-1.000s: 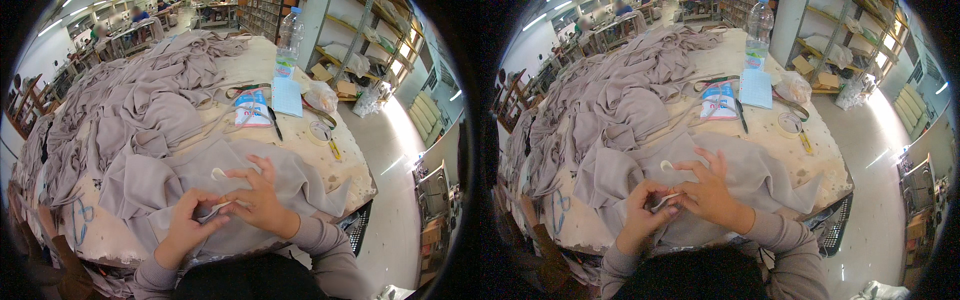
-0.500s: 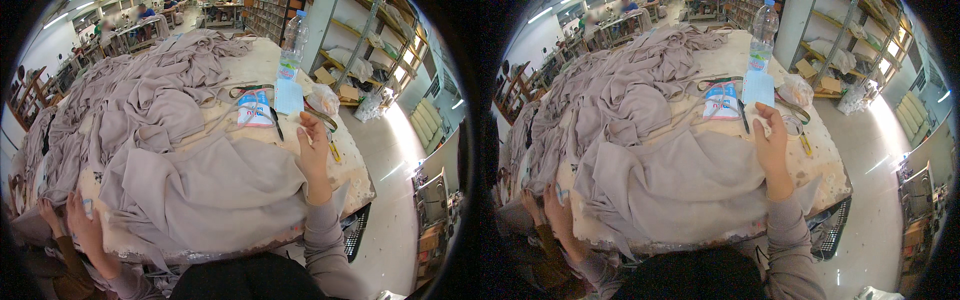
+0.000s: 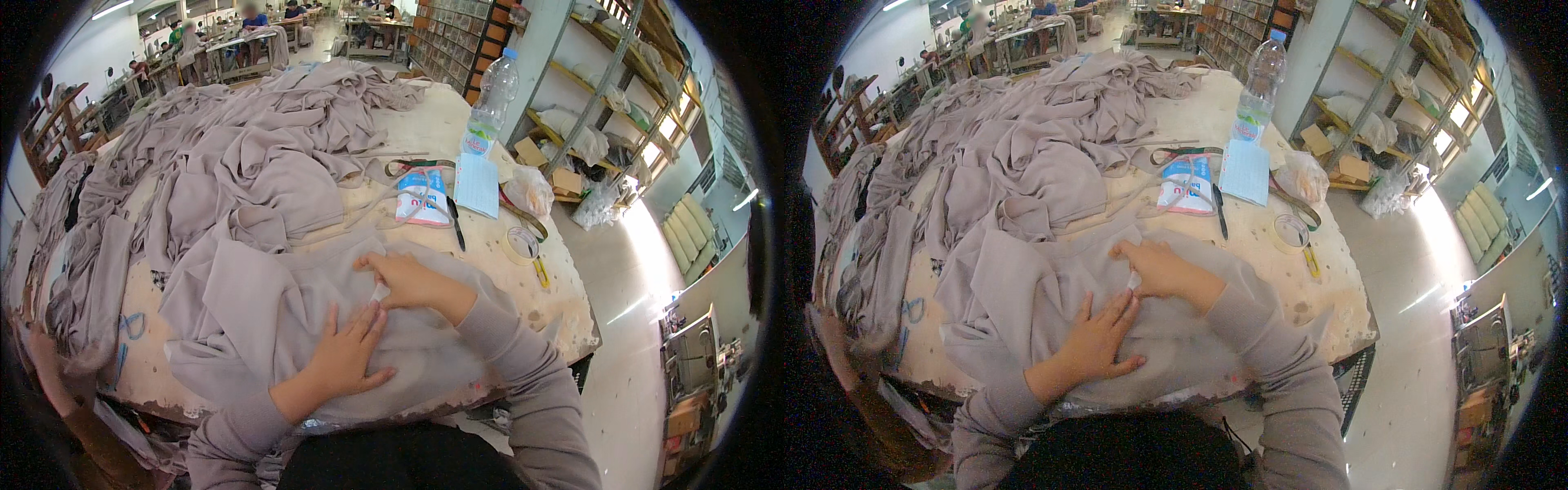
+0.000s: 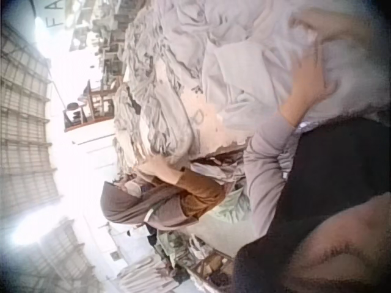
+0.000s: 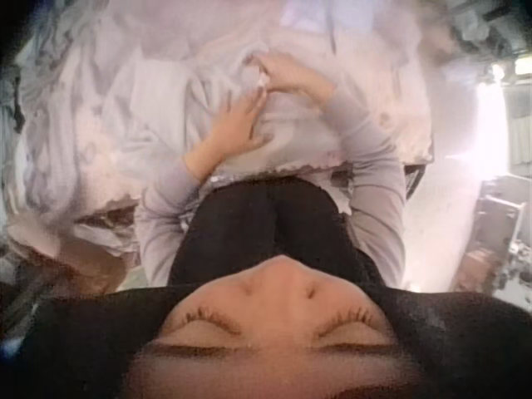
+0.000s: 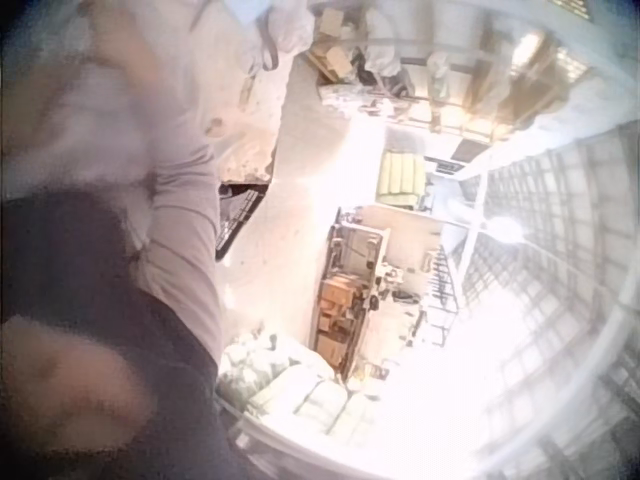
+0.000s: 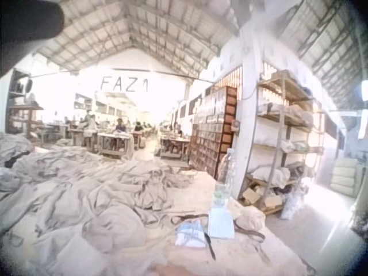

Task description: The person trims excess fabric around a sewn label on a light gray garment using small scissors. The person repeatedly cuts small sections of fabric near the label, then inspects the area before continuing to trim.

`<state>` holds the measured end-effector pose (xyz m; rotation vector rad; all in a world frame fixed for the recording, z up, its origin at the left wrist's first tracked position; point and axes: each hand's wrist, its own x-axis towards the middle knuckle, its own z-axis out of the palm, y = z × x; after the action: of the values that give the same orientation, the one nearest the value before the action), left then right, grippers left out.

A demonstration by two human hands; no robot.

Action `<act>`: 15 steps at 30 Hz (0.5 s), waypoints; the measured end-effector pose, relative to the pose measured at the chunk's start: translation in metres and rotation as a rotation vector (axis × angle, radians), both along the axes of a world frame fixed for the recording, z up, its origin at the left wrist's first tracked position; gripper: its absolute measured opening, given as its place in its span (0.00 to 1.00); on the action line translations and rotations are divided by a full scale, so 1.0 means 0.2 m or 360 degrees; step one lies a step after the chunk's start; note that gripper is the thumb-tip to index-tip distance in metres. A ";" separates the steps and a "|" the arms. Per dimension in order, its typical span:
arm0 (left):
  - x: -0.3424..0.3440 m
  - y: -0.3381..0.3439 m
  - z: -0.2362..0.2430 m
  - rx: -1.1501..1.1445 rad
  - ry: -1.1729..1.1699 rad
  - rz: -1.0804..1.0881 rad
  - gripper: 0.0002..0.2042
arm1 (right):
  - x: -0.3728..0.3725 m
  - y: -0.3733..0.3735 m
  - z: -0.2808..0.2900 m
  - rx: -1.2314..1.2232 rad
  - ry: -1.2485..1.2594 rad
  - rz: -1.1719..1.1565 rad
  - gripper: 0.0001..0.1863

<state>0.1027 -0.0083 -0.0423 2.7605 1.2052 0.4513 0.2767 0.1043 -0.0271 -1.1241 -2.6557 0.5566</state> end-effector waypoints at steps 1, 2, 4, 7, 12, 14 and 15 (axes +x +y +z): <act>-0.01 0.00 -0.02 -0.0063 0.0138 -0.0031 0.39 | 0.01 0.02 0.00 -0.0032 -0.0004 0.0050 0.39; -0.01 0.00 -0.03 -0.0049 0.0071 -0.0030 0.39 | 0.02 0.03 0.00 -0.0105 -0.0075 0.0077 0.41; -0.01 0.00 -0.05 -0.0031 0.0068 -0.0059 0.39 | 0.04 0.06 0.01 -0.0321 -0.0102 0.0077 0.44; 0.01 -0.02 -0.04 -0.0061 0.0121 -0.0082 0.39 | 0.02 0.06 0.03 -0.0393 -0.0120 -0.0060 0.47; 0.02 -0.03 0.00 -0.0148 0.0110 -0.0054 0.37 | -0.08 0.06 0.04 0.0658 -0.0548 -0.0521 0.43; 0.00 -0.04 0.05 -0.0236 0.0096 -0.0075 0.35 | 0.03 0.13 0.04 0.0561 -0.0072 -0.0510 0.32; -0.02 -0.05 0.08 -0.0295 0.0064 -0.0101 0.34 | 0.14 0.16 0.03 0.0551 0.0065 -0.0763 0.28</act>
<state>0.0981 -0.0186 -0.0256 2.6521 1.1027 0.2645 0.3049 0.1371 -0.0213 -1.5320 -2.2078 0.0287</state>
